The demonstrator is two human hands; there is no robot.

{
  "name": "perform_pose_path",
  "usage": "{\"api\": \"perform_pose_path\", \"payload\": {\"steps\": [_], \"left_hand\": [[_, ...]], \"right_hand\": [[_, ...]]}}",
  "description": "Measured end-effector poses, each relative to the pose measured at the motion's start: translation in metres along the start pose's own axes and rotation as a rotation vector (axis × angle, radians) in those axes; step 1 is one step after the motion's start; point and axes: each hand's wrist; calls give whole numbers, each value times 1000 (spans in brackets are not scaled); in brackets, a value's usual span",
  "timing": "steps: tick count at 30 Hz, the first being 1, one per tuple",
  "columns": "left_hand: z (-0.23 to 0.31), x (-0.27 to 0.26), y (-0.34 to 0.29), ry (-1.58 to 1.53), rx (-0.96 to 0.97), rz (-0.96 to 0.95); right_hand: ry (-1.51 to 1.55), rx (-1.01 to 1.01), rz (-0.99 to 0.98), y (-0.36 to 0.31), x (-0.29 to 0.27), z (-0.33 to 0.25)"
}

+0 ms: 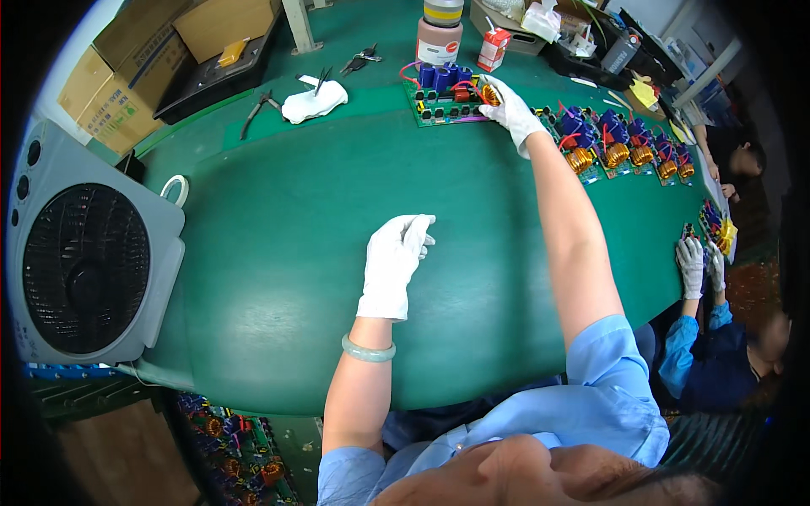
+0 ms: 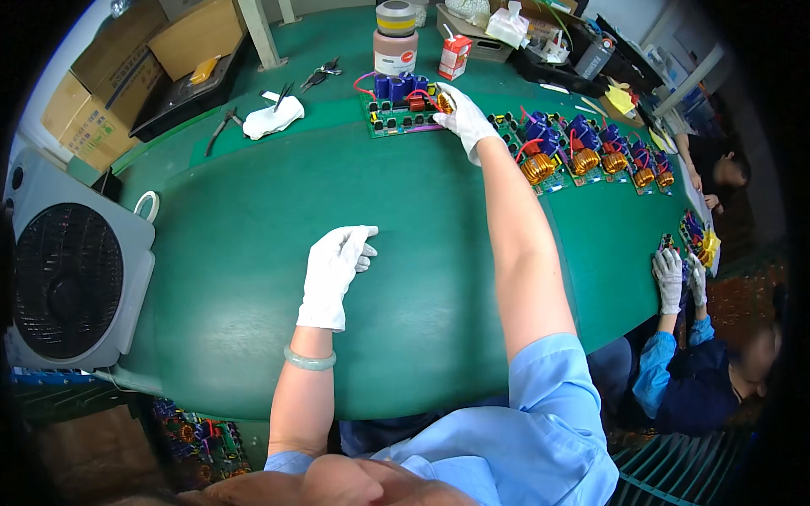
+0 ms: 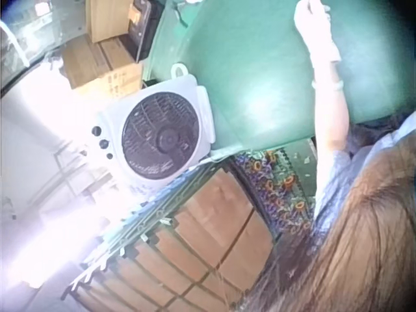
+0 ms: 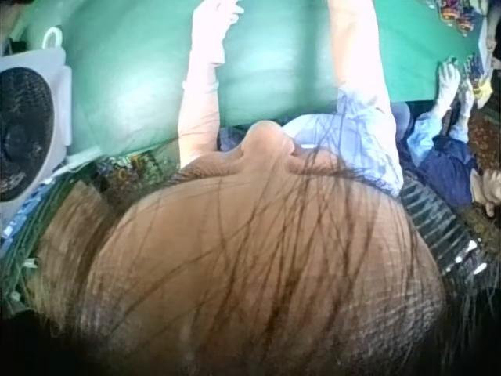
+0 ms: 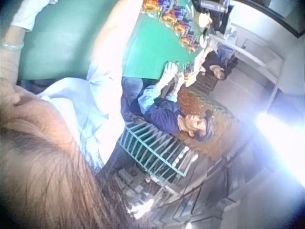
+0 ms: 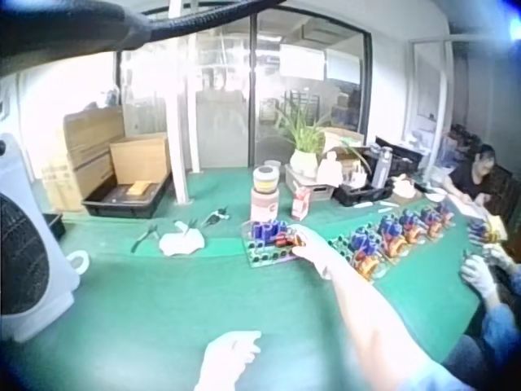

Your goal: The person handles a green circuit board with large capacitors and a copper coil, repeatedly turning it over to inspect both sides. They use a small metal tool to scrape or clean the solder points on the back of the board. The person wears white gloves and a light blue shirt while working at a green table.

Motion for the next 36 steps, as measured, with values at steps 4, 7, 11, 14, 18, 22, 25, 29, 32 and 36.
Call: {"api": "perform_pose_path", "payload": {"steps": [4, 7, 11, 14, 18, 22, 25, 29, 32, 36], "left_hand": [[-4, -1, 1, 51, 19, -6], [-9, 2, 0, 144, 55, -23], [-43, 8, 1, 572, 571, -79], [-40, 1, 3, 524, 604, -154], [-36, -6, -4, 393, 490, -218], [-41, 6, -9, 399, 557, -188], [-39, -2, -11, 522, 618, -155], [-37, -11, -17, 529, 572, -148], [-16, 35, -14, 374, 589, -240], [-32, -15, -17, 610, 552, -180]], "right_hand": [[-471, 26, 340, -31, 15, -17], [-462, 67, 582, -88, 46, -6], [-839, -62, 163, -137, 32, 6], [-879, -23, -22, -157, 20, -23], [-818, -88, -103, -198, 6, -26], [-476, -184, 6, -195, -36, 32], [-563, -384, 568, -170, -66, 32], [17, 270, 371, -138, -81, 43], [-166, 142, 439, -96, -173, 150], [-672, 55, 71, -149, -95, 18]]}}
Point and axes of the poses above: each hand's wrist, its own y-axis towards the middle knuckle, its own x-axis out of the palm, z = x × y, and after that the axes turned 10 degrees about x, right-handed
